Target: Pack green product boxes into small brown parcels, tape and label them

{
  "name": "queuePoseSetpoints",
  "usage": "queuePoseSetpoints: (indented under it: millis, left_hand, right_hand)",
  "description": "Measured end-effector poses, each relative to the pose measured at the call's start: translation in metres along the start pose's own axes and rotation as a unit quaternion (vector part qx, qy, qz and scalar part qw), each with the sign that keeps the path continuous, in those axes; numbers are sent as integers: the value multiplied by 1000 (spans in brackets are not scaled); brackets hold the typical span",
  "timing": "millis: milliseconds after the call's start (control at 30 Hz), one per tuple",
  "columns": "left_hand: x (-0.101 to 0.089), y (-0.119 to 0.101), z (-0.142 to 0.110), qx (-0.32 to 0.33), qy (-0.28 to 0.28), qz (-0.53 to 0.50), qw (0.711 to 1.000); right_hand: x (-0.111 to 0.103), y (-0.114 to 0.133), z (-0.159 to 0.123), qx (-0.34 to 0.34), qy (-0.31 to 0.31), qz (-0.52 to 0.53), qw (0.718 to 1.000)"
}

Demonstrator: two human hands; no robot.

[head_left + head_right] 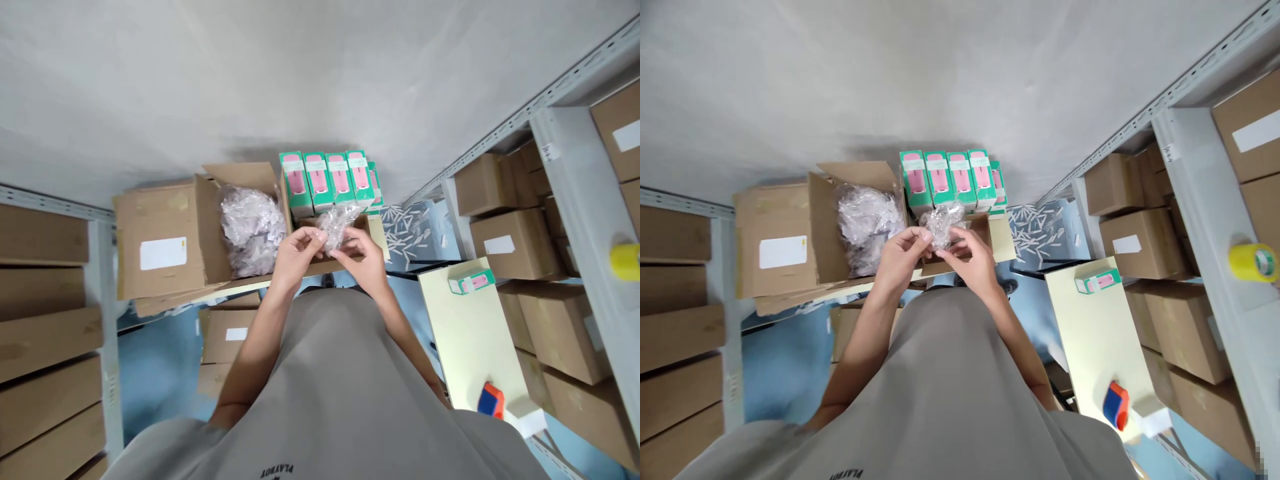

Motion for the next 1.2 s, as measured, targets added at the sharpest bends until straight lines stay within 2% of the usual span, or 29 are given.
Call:
queuePoseSetpoints:
  millis: [100,267,400,533,667,767,867,933,1033,1100,1200]
  left_hand:
    - [3,18,-3,-29,12,-51,998]
    - [-18,37,1,-74,5,-130,989]
    - [-27,45,6,-95,23,-112,989]
    - [-22,49,8,-107,64,-83,989]
    - [-25,48,10,-64,39,-40,996]
    - [-29,43,10,-21,-6,-5,1000]
    - [-27,29,8,51,-22,10,998]
    - [-20,21,7,91,15,31,995]
    - [-14,21,9,100,56,52,992]
    - [-19,28,13,91,32,47,994]
    - [-31,40,17,91,-42,57,993]
  right_hand:
    - [0,-10,0,-5,18,-22,1000]
    - [-22,-1,-8,-66,-6,-72,995]
    - [-39,-18,-13,-4,-64,-67,996]
    - [-34,-42,-14,71,-20,-12,997]
    - [-44,-52,-17,124,-78,22,989]
    - [-47,-53,-18,149,-102,57,982]
    - [-45,-50,-16,153,-91,63,982]
    - [-43,-47,-14,149,-68,55,985]
    - [-41,-43,-14,147,-30,35,988]
    - [-42,-42,-15,148,-18,17,989]
    - [-44,-50,-15,150,-17,-17,988]
Point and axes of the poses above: each hand's wrist, its own z-axis towards the middle knuckle, its own x-axis out of the palm, y = z × x, the point moved 7 cm from there along z, towards the middle knuckle, and after that the axes turned 7 degrees about -x, right-handed, at the moved point
